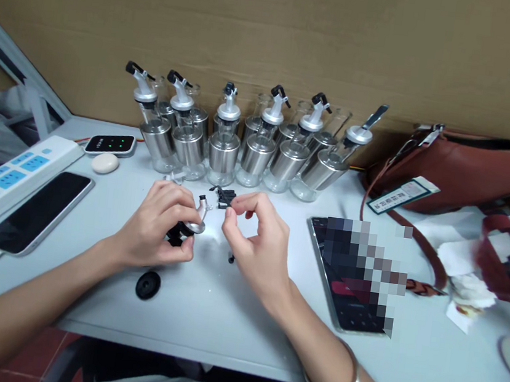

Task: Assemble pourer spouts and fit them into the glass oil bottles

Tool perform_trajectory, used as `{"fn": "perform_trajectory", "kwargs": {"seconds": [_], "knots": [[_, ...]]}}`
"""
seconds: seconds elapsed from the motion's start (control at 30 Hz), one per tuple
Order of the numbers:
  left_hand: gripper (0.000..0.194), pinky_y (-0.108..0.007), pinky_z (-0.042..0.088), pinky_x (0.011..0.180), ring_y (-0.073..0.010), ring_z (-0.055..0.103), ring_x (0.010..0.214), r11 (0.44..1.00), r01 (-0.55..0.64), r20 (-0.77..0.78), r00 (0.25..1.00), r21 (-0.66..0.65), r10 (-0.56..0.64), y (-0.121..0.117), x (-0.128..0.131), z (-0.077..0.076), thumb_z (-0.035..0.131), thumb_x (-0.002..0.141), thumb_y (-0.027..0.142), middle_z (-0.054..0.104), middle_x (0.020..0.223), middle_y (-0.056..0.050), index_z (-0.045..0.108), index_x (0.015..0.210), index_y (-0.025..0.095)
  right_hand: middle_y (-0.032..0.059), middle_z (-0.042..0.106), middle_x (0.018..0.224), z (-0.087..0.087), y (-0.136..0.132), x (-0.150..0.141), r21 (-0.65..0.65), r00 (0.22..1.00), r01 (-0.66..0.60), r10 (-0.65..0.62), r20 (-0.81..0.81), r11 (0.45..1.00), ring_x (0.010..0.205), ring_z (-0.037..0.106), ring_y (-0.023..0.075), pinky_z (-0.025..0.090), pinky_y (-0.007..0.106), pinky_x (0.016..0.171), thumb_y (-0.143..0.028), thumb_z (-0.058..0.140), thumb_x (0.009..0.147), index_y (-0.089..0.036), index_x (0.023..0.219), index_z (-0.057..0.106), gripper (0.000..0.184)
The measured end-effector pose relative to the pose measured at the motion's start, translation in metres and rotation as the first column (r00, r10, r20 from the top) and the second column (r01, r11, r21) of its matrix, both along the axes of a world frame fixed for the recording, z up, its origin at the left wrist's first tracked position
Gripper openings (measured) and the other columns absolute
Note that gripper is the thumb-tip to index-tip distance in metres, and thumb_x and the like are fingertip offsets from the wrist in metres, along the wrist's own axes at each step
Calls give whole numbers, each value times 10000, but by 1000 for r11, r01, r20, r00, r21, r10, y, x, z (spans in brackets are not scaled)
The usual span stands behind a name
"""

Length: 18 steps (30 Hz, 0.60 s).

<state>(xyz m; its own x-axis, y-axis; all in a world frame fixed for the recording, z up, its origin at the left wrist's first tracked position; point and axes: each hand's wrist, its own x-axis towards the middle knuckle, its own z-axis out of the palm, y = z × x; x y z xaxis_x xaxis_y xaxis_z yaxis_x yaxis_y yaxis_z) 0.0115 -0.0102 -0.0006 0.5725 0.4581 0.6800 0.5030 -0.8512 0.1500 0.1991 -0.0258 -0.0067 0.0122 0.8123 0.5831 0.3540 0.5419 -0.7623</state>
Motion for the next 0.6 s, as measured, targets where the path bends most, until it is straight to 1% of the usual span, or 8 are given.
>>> {"fn": "perform_trajectory", "kwargs": {"seconds": [0.1,0.3,0.47,0.6], "knots": [[147,-362,411,768,-190,562,777,1000,9,20,1000,0,-9,0,0,1,508,741,139,558,790,-19,492,882,180,-11,566,798,-1,-1,0,29,999,-34,34,16,999,780,559,129,439,288,712,-74,584,813,-214,805,512,158],[162,-359,419,763,-187,568,772,999,32,49,998,23,-33,0,1,2,517,740,145,550,783,-13,478,892,185,0,575,802,0,-2,-2,30,996,-77,75,51,997,778,567,138,449,299,708,-83,577,827,-213,808,505,150],[165,-361,418,771,-190,577,782,1000,15,34,999,27,-16,0,0,2,517,746,153,559,788,-14,471,900,192,8,579,781,3,-4,-4,45,990,-79,73,124,996,768,573,154,452,308,682,-91,566,835,-223,796,483,160],[165,-361,425,761,-196,572,787,1000,14,15,1000,24,-15,0,0,2,507,750,162,563,799,-21,470,907,197,9,579,772,5,-3,-4,42,986,-79,72,149,996,755,570,156,455,310,676,-94,560,837,-227,798,476,163]]}}
